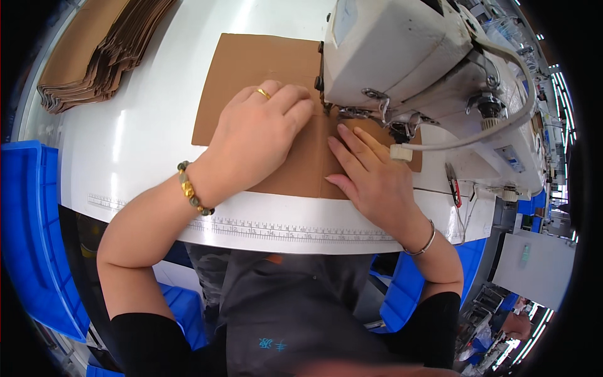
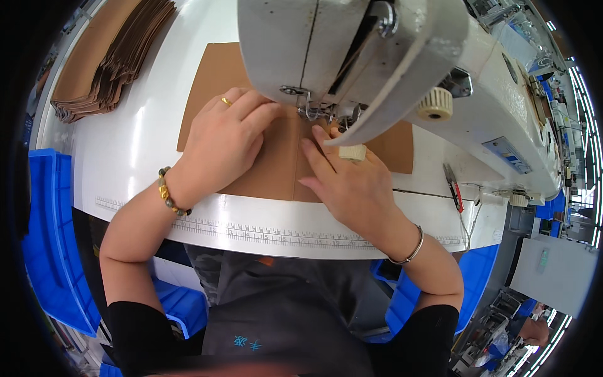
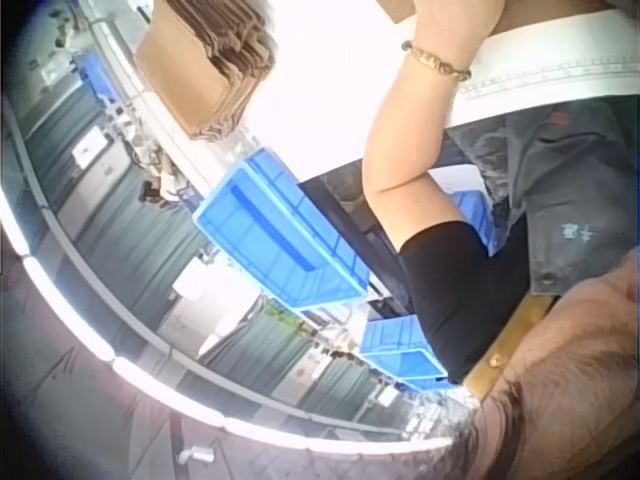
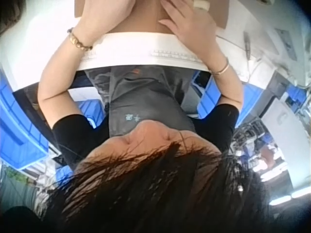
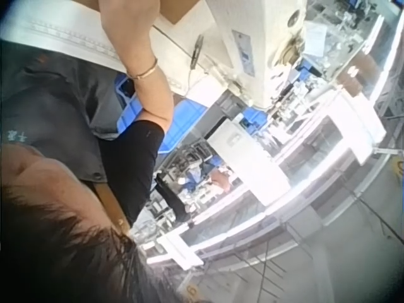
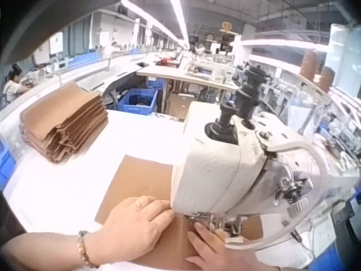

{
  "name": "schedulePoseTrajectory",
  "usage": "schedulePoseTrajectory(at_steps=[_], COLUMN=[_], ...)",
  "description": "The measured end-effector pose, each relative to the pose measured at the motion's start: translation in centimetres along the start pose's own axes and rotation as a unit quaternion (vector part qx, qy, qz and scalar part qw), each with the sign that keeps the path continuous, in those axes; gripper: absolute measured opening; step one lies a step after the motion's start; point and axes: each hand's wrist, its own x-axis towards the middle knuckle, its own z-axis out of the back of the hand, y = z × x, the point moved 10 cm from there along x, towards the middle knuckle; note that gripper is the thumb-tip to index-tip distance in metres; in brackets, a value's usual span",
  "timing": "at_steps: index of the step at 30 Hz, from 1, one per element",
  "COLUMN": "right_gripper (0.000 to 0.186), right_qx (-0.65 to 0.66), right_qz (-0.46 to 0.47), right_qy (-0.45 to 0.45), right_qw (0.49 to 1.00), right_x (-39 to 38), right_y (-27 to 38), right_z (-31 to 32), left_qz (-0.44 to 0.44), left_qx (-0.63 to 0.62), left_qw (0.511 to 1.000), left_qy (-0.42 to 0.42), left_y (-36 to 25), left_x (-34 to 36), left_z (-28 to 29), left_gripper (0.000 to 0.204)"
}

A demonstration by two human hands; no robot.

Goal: Sewing leather panels using an industrial sewing machine.

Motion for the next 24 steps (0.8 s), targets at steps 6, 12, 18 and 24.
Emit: schedulePoseTrajectory(at_steps=[6, 12, 18, 24], right_gripper=[0.055, 0.054, 0.052, 0.037], right_qx=[-0.003, -0.005, -0.026, -0.048], right_qz=[-0.009, -0.003, 0.004, 0.005], right_qy=[0.001, 0.002, -0.008, -0.107], right_qw=[1.000, 1.000, 1.000, 0.993], right_x=[-0.1, -0.2, -0.3, -4.3], right_y=[-0.2, 0.0, -0.2, -2.7], right_z=[-0.5, -0.6, 0.0, 7.8], left_qz=[-0.052, -0.026, -0.020, -0.004], left_qx=[-0.060, -0.015, -0.045, -0.031], left_qw=[0.994, 0.990, 0.988, 0.990], left_qy=[0.077, 0.141, 0.144, 0.140], left_y=[-3.6, -3.1, -3.0, -2.2], left_x=[-2.2, -2.9, -2.5, -3.0], left_z=[-1.4, -2.5, -2.7, -2.8], left_gripper=[0.049, 0.070, 0.076, 0.077])
